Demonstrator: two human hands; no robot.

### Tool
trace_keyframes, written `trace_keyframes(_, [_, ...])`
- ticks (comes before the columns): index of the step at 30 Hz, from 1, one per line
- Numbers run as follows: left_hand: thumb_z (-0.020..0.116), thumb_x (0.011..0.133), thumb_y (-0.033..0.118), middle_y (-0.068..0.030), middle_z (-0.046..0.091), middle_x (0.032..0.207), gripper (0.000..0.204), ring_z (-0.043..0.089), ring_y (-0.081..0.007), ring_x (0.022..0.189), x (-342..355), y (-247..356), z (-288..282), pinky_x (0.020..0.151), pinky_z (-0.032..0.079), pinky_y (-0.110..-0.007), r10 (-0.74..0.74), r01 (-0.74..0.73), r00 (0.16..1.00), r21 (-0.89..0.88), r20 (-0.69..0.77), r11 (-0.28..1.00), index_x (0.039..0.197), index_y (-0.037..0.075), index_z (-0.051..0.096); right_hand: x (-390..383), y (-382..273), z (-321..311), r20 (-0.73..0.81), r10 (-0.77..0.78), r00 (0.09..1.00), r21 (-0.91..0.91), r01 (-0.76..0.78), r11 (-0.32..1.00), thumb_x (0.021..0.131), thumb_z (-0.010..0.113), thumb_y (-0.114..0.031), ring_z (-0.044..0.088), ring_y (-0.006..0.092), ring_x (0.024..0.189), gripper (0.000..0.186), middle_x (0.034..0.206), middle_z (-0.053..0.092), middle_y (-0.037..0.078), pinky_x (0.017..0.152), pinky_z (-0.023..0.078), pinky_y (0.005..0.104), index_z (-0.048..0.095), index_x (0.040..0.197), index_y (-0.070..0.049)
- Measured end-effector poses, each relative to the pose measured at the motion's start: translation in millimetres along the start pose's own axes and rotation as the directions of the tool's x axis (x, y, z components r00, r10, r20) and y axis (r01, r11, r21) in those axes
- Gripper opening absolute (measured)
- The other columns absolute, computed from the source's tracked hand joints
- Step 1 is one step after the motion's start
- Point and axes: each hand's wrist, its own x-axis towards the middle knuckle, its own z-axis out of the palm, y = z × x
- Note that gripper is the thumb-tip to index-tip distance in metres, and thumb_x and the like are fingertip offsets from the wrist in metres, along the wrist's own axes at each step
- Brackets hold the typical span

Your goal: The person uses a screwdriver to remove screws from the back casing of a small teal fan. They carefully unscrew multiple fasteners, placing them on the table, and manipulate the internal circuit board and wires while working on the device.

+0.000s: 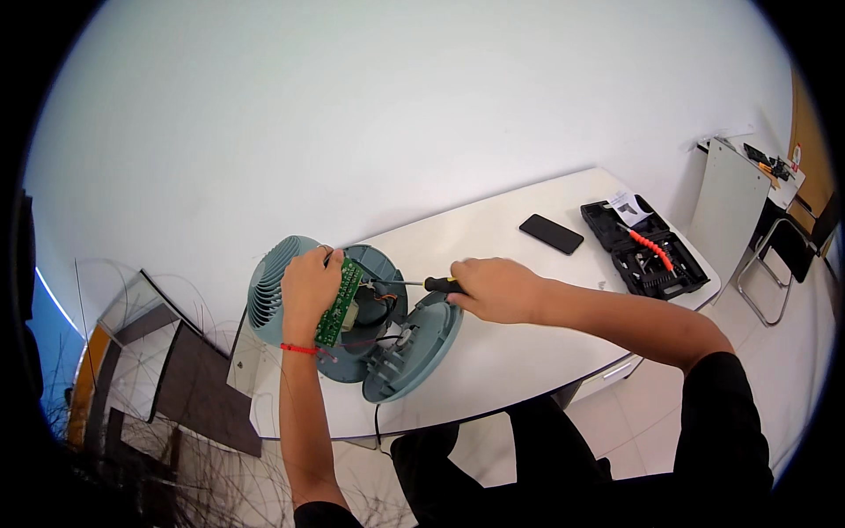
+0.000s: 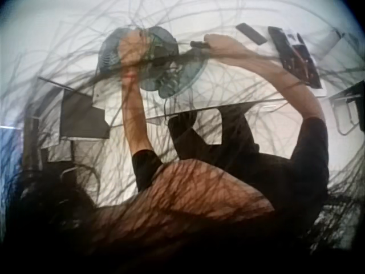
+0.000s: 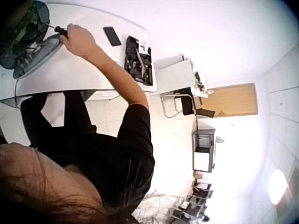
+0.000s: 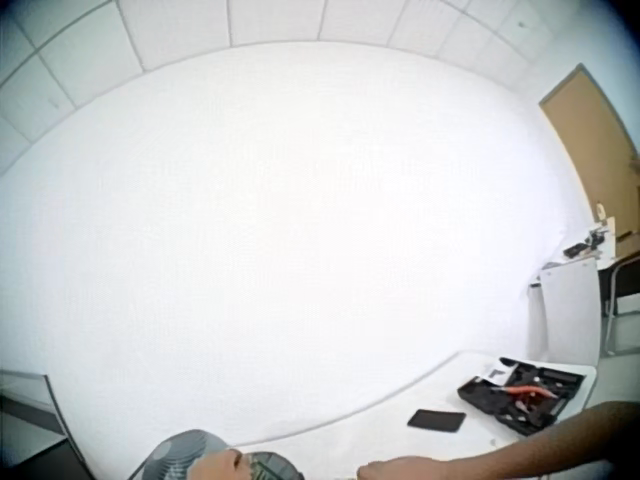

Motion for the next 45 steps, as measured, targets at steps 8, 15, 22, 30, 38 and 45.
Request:
trace_keyframes(8, [0.059, 0.097, 0.037, -0.0221, 0.073, 0.092, 0.039, 0.068, -0.0439, 0.091, 1.7, 2.4, 3.4, 0.081, 0.053, -0.051, 0.021, -0.022, 1.000, 0.018, 0.011, 1.000, 0.103, 0.003, 0.075, 33.1, 8.3, -21.6, 0.449, 0.387, 0.805, 0.469, -0.581, 0.665, 0.098, 0.064, -0.031, 0.065, 0.0327, 0.065, 0.034, 0.080, 0.063, 0.015, 0.061, 0.052, 0.0439, 0.060, 0.093, 0.003])
trace_keyframes(15, [0.060, 0.097, 0.039, -0.0231, 0.072, 0.094, 0.040, 0.068, -0.0450, 0.092, 3.5, -3.6, 2.6, 0.081, 0.053, -0.050, -0.027, 0.026, 0.999, 0.016, 0.020, 1.000, 0.103, 0.003, 0.075, 18.7, -14.4, -2.0, -0.005, -0.144, 0.990, -0.244, 0.139, 0.960, 0.094, 0.065, -0.033, 0.063, 0.0332, 0.057, 0.038, 0.078, 0.066, 0.023, 0.052, 0.049, 0.0444, 0.059, 0.083, 0.004])
trace_keyframes(22, [0.059, 0.096, 0.039, -0.0236, 0.073, 0.095, 0.039, 0.068, -0.0437, 0.094, 5.9, -3.8, 2.0, 0.085, 0.053, -0.051, -0.021, 0.020, 0.999, 0.027, 0.037, 0.999, 0.104, 0.005, 0.076, 38.3, -11.3, -20.6, 0.487, 0.420, 0.766, 0.482, -0.636, 0.602, 0.092, 0.065, -0.033, 0.059, 0.0292, 0.056, 0.041, 0.067, 0.062, 0.019, 0.054, 0.046, 0.0424, 0.064, 0.073, 0.003])
trace_keyframes(30, [0.059, 0.096, 0.040, -0.0230, 0.073, 0.097, 0.041, 0.069, -0.0436, 0.096, 10.2, -13.2, 8.9, 0.087, 0.053, -0.050, -0.008, 0.007, 0.999, 0.032, 0.039, 0.999, 0.104, 0.004, 0.076, 34.7, -18.1, -9.5, 0.157, -0.006, 0.988, -0.223, 0.041, 0.974, 0.097, 0.061, -0.033, 0.069, 0.0376, 0.069, 0.039, 0.084, 0.070, 0.022, 0.062, 0.054, 0.0461, 0.066, 0.087, 0.004])
trace_keyframes(38, [0.060, 0.095, 0.040, -0.0233, 0.073, 0.095, 0.041, 0.069, -0.0438, 0.094, 8.7, -2.6, 1.2, 0.085, 0.053, -0.050, -0.016, 0.015, 1.000, 0.047, 0.015, 0.999, 0.100, 0.003, 0.077, 49.8, -21.7, -21.9, 0.280, 0.265, 0.923, 0.041, -0.287, 0.957, 0.096, 0.062, -0.033, 0.069, 0.0371, 0.065, 0.036, 0.076, 0.070, 0.021, 0.058, 0.054, 0.0453, 0.066, 0.089, 0.002])
trace_keyframes(45, [0.061, 0.095, 0.041, -0.0251, 0.072, 0.094, 0.043, 0.068, -0.0450, 0.093, 10.6, -3.8, 1.7, 0.084, 0.053, -0.051, -0.001, -0.003, 0.999, 0.088, 0.036, 0.996, 0.099, 0.002, 0.077, 34.9, -45.9, -7.6, 0.237, 0.107, 0.966, -0.150, -0.072, 0.986, 0.088, 0.065, -0.022, 0.072, 0.0383, 0.080, 0.023, 0.085, 0.072, 0.021, 0.068, 0.057, 0.0464, 0.071, 0.087, 0.000])
